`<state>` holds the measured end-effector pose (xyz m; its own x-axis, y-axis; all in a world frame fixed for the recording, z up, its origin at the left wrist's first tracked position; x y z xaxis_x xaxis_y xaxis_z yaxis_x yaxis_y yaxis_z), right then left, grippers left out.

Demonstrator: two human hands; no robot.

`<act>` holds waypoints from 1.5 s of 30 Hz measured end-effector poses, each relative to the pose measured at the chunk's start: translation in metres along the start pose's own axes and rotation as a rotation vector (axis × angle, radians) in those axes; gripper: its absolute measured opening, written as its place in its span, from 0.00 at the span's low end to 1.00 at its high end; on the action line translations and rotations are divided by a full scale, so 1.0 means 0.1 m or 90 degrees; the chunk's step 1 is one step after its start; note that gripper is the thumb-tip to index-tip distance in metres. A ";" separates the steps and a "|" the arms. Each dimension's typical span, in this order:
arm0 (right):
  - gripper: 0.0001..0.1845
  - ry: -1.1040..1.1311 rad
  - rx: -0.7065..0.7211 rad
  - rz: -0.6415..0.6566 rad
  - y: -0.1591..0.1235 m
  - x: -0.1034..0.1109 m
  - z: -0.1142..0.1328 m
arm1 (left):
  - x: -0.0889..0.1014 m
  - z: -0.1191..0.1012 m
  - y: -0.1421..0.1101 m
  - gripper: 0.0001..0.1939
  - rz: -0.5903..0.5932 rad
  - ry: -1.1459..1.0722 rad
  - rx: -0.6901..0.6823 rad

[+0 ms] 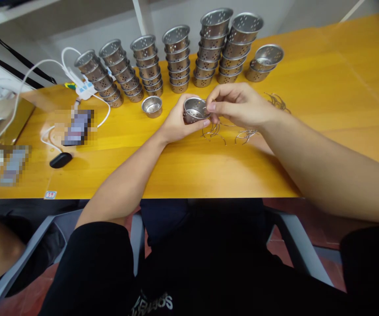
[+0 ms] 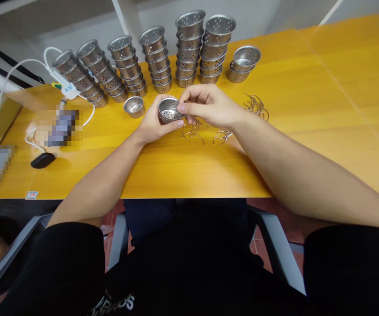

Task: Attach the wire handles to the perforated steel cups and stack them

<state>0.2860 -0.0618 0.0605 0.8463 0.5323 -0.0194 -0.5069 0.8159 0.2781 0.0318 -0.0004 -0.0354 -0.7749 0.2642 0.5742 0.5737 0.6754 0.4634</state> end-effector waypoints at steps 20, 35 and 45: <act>0.28 -0.036 -0.005 0.008 0.00 -0.01 -0.08 | 0.01 0.08 0.00 0.56 -0.011 0.023 -0.016; 0.35 -0.046 -0.025 0.015 0.02 -0.01 -0.13 | 0.04 0.00 -0.03 0.47 -0.004 0.073 -0.011; 0.34 -0.048 -0.021 0.021 0.01 0.00 -0.20 | 0.06 -0.05 -0.04 0.45 -0.002 0.098 -0.010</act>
<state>0.2819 -0.0562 0.0412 0.8387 0.5412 0.0613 -0.5381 0.8061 0.2462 0.0266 -0.0049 -0.0307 -0.7273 0.1535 0.6690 0.5767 0.6652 0.4743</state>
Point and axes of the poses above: each hand's wrist, its own y-axis towards the middle knuckle, its own x-axis out of the back of the hand, z = x × y, the point moved 1 cm from there along y, towards the middle knuckle, and after that the axes turned 7 degrees about y, right-handed, at the moved point
